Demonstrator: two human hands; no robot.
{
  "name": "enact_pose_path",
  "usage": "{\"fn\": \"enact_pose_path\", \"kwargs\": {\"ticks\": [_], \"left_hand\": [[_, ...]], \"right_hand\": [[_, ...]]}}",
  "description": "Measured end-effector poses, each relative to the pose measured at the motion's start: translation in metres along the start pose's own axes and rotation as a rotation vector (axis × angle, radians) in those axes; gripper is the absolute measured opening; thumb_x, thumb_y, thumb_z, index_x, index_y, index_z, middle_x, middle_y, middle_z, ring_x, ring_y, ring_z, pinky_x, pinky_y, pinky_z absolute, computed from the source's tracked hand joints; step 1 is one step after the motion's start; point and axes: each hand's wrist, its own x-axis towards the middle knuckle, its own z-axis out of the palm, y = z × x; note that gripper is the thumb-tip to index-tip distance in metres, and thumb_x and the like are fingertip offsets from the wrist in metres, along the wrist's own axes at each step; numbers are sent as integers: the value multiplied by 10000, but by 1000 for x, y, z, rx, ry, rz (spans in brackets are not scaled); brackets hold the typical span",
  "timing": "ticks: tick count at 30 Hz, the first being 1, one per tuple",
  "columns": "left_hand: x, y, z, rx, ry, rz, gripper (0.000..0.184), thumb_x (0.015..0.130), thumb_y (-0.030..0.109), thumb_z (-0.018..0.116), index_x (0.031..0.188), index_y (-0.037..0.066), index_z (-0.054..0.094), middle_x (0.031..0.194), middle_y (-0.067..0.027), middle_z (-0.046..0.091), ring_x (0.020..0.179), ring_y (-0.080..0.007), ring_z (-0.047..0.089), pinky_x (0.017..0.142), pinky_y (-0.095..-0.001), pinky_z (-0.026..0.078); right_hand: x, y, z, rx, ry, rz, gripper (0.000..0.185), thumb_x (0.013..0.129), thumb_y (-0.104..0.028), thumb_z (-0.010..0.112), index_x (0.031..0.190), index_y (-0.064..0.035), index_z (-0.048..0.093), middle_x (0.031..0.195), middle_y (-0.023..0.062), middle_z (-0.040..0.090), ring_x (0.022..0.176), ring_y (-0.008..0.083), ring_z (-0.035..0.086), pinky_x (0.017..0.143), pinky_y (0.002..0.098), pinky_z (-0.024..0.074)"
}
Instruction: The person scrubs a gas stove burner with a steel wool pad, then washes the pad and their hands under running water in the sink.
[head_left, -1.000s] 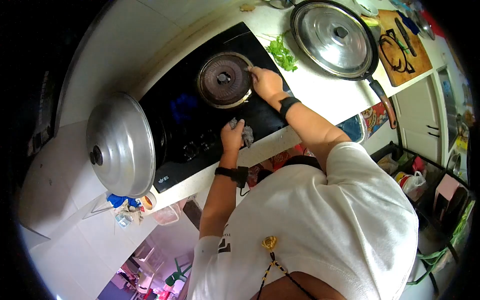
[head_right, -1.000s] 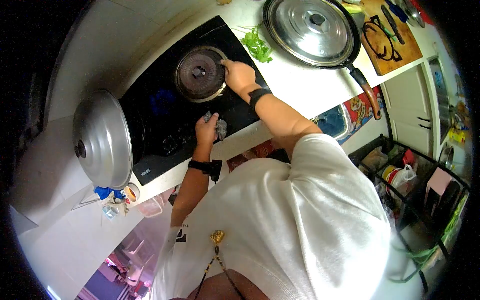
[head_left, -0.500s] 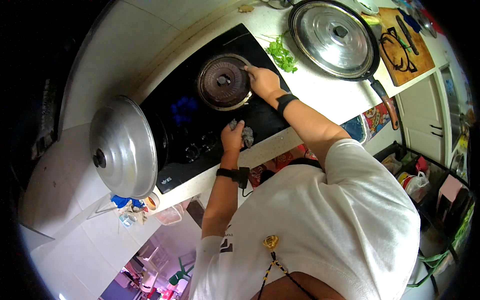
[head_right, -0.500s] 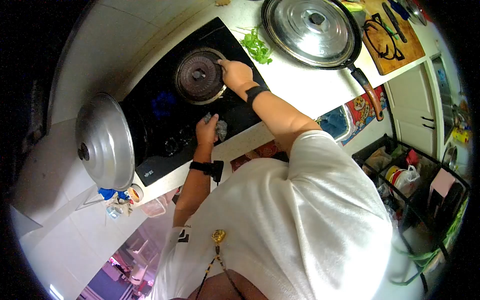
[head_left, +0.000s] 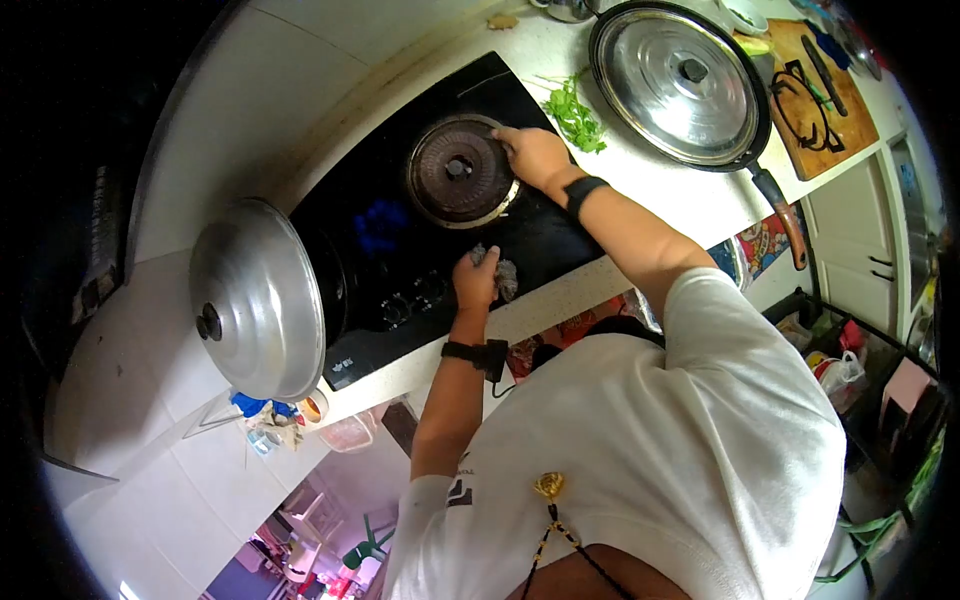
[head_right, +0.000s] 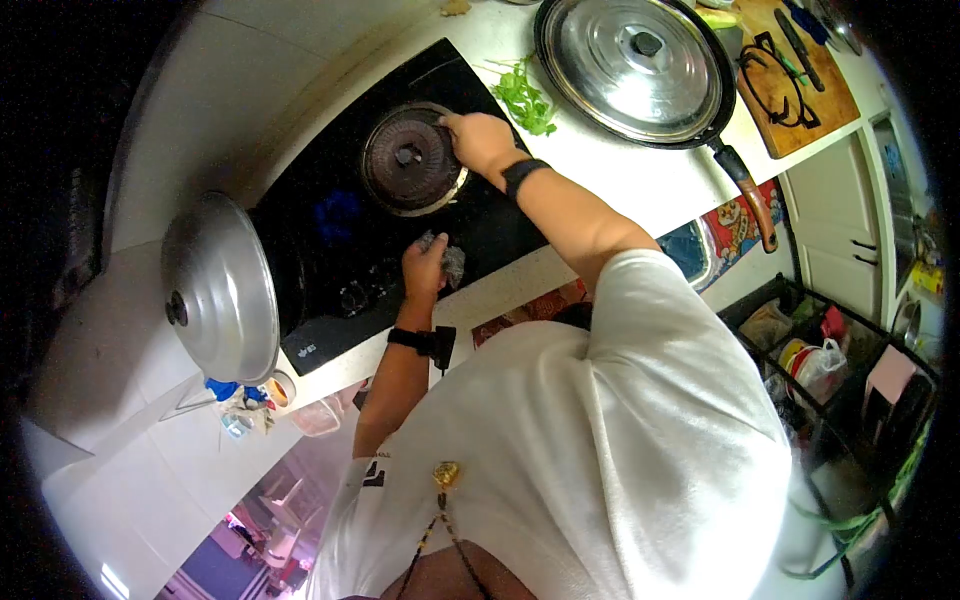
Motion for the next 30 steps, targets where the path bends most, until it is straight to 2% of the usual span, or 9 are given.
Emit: {"fn": "enact_pose_path", "kwargs": {"ticks": [5, 8, 10, 12, 20, 23, 25, 30], "left_hand": [[-2, 7, 3, 6, 49, 27, 325, 877, 327, 746, 839, 35, 608, 617, -25, 549, 396, -143, 444, 375, -317, 337], [8, -1, -2, 34, 4, 9, 340, 877, 333, 750, 806, 29, 614, 623, -23, 548, 409, -151, 459, 378, -326, 345], [8, -1, 0, 63, 23, -10, 326, 872, 324, 757, 799, 32, 632, 639, -34, 567, 423, -160, 474, 384, -332, 348], [6, 0, 3, 37, 27, -6, 307, 872, 312, 759, 814, 35, 639, 650, -38, 580, 430, -160, 482, 389, -333, 350], [15, -14, -1, -39, 15, -38, 267, 871, 271, 765, 840, 34, 646, 673, -45, 614, 447, -166, 510, 402, -346, 372], [20, -17, -3, -36, 12, 67, 270, 869, 271, 764, 833, 33, 644, 684, -44, 616, 484, -161, 533, 418, -341, 388], [9, 0, -4, 12, -23, -28, 263, 869, 263, 763, 830, 30, 646, 711, -48, 626, 545, -154, 560, 467, -348, 424], [3, 6, 1, 39, 37, -1, 311, 884, 281, 735, 763, 14, 634, 665, -42, 599, 490, -147, 518, 426, -327, 392]], "right_hand": [[6, 4, -3, -30, -44, -76, 346, 883, -140, 578, 1208, -168, 694, 939, 179, 716, 870, 365, 690, 769, 457, 547], [-2, 7, -15, -7, -127, -51, 340, 884, -143, 573, 1199, -172, 698, 959, 182, 714, 886, 365, 690, 778, 462, 545], [15, 5, -6, -4, -87, -97, 335, 888, -150, 574, 1198, -174, 699, 961, 181, 715, 883, 367, 690, 775, 462, 546], [29, 7, -1, 2, -47, -153, 330, 892, -156, 575, 1196, -175, 700, 963, 179, 715, 881, 369, 690, 773, 462, 547], [46, 9, -7, -40, -161, -234, 314, 896, -163, 578, 1179, -180, 712, 936, 174, 718, 861, 376, 687, 763, 461, 545], [59, 1, -2, -69, -189, -273, 326, 894, -160, 578, 1191, -188, 711, 938, 172, 719, 865, 373, 686, 765, 460, 544], [62, -2, -7, -97, -237, -274, 346, 896, -164, 579, 1216, -196, 705, 948, 166, 721, 889, 363, 686, 775, 459, 543], [70, -3, -14, -106, -284, -288, 335, 899, -171, 586, 1211, -191, 706, 978, 161, 721, 903, 357, 687, 788, 450, 545]]}}
